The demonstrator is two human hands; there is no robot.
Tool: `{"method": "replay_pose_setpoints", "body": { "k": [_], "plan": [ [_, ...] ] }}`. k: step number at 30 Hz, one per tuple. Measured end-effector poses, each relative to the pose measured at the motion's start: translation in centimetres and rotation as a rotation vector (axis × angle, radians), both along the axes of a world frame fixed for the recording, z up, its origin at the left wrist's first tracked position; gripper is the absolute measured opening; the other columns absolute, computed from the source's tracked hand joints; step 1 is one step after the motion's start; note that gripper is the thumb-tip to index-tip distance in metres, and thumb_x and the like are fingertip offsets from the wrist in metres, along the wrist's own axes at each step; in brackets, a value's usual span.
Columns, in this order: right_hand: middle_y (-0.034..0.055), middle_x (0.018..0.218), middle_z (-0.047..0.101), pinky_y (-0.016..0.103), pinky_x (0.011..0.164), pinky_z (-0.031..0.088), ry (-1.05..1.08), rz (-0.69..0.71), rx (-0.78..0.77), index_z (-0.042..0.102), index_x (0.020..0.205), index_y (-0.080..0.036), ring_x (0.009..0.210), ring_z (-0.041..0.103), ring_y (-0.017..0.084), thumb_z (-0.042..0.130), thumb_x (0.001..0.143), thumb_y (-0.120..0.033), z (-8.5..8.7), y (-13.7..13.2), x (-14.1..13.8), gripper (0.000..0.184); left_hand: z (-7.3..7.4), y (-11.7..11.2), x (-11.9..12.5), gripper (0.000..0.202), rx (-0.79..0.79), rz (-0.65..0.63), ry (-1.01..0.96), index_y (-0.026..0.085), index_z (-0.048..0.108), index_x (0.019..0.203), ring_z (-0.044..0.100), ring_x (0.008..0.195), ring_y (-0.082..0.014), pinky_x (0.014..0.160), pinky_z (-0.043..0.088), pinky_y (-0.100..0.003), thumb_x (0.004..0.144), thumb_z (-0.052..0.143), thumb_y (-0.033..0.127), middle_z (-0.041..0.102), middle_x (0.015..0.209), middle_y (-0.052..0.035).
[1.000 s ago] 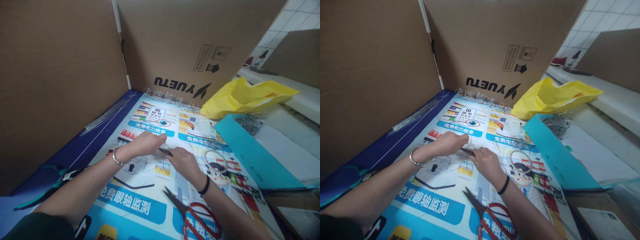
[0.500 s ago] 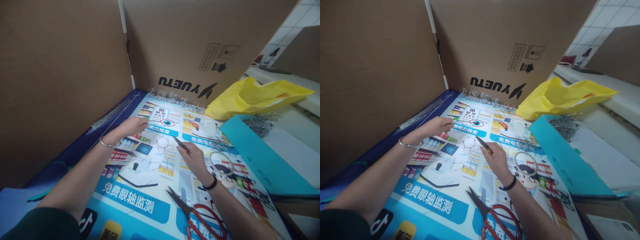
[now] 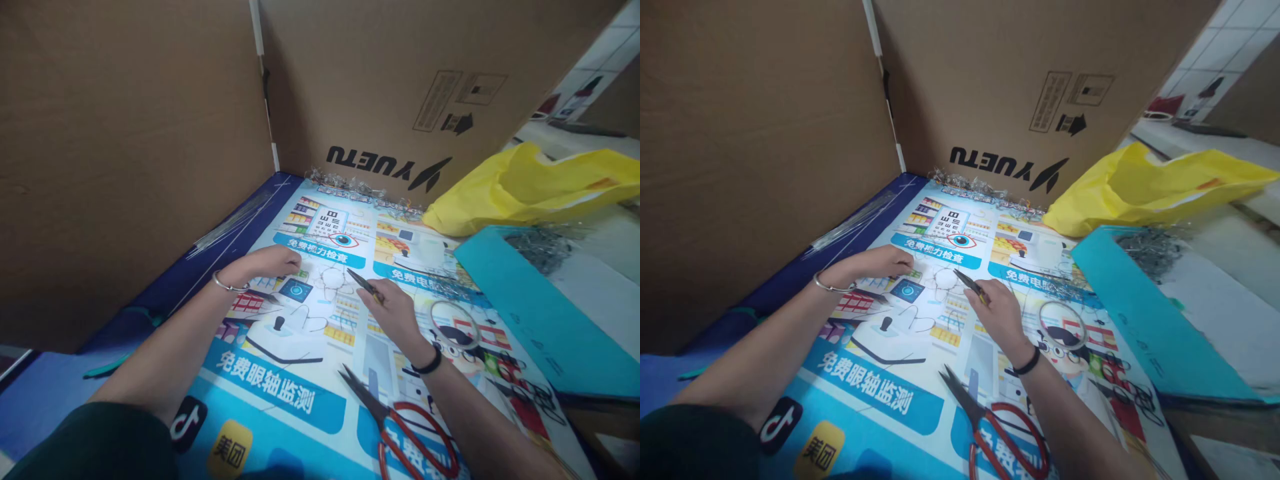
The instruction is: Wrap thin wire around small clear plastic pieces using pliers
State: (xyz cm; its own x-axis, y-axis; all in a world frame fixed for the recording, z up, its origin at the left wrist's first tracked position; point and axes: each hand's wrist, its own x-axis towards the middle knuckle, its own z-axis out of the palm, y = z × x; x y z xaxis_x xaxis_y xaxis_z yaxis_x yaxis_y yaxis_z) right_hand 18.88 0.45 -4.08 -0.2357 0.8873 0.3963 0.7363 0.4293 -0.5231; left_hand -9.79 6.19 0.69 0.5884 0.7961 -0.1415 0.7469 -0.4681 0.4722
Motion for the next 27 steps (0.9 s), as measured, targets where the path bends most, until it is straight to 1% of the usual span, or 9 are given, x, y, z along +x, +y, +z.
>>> {"method": "replay_pose_setpoints", "body": {
  "k": [6,12,16,19,21,24,27],
  "plan": [
    [0.0019,0.074,0.058,0.026,0.063,0.039,-0.012,-0.002,-0.033,0.063,0.089,-0.019,0.071,0.053,0.015,0.050,0.083,-0.045,0.2,-0.1,0.0,0.030,-1.1,0.3,0.7,0.018,0.031,-0.036,0.017,0.017,0.055,0.062,0.045,0.056,-0.0117,0.053,0.028,-0.023,0.076,0.043,0.020,0.055,0.060,0.0015],
    [0.0016,0.074,0.058,0.026,0.064,0.039,-0.024,-0.009,-0.043,0.063,0.087,-0.020,0.072,0.054,0.015,0.051,0.083,-0.045,0.0,-0.1,0.0,0.028,-1.0,0.1,0.8,0.015,0.040,-0.040,0.043,0.017,0.058,0.069,0.049,0.060,-0.0124,0.053,0.029,-0.022,0.076,0.046,0.021,0.060,0.067,-0.0001],
    [0.0013,0.076,0.060,0.026,0.065,0.040,-0.020,0.001,-0.023,0.063,0.088,-0.021,0.072,0.055,0.015,0.051,0.082,-0.046,-0.3,0.1,0.1,0.029,-0.3,-0.1,1.0,0.015,0.027,-0.032,0.067,0.017,0.060,0.071,0.050,0.060,-0.0125,0.053,0.029,-0.022,0.077,0.047,0.022,0.061,0.069,-0.0005],
    [0.0011,0.077,0.060,0.026,0.064,0.041,-0.027,-0.011,-0.019,0.063,0.089,-0.021,0.071,0.055,0.015,0.052,0.081,-0.047,-0.5,0.2,0.2,0.029,0.6,-0.2,1.1,0.015,-0.003,-0.031,0.083,0.017,0.061,0.077,0.052,0.063,-0.0125,0.054,0.031,-0.021,0.077,0.047,0.022,0.063,0.073,-0.0008],
    [0.0009,0.078,0.061,0.026,0.064,0.041,-0.037,-0.012,-0.019,0.063,0.089,-0.021,0.071,0.055,0.015,0.052,0.081,-0.047,-0.6,0.2,0.2,0.029,1.2,-0.4,1.0,0.015,-0.030,-0.007,0.109,0.017,0.061,0.079,0.052,0.063,-0.0127,0.054,0.031,-0.021,0.077,0.047,0.023,0.063,0.073,-0.0012],
    [0.0007,0.078,0.061,0.026,0.065,0.041,-0.041,-0.011,-0.023,0.063,0.088,-0.022,0.073,0.056,0.015,0.052,0.082,-0.047,-0.5,0.2,0.1,0.028,2.2,-1.1,0.4,0.015,-0.052,0.027,0.154,0.016,0.059,0.078,0.051,0.061,-0.0129,0.053,0.031,-0.022,0.078,0.046,0.023,0.062,0.072,-0.0017],
    [0.0011,0.077,0.060,0.027,0.064,0.041,-0.038,-0.018,-0.037,0.063,0.089,-0.021,0.071,0.056,0.015,0.052,0.081,-0.048,-0.4,0.2,0.1,0.030,2.9,-2.4,-0.7,0.016,-0.033,0.030,0.199,0.017,0.059,0.077,0.049,0.058,-0.0127,0.051,0.029,-0.023,0.078,0.046,0.025,0.061,0.069,-0.0015]
  ]
}}
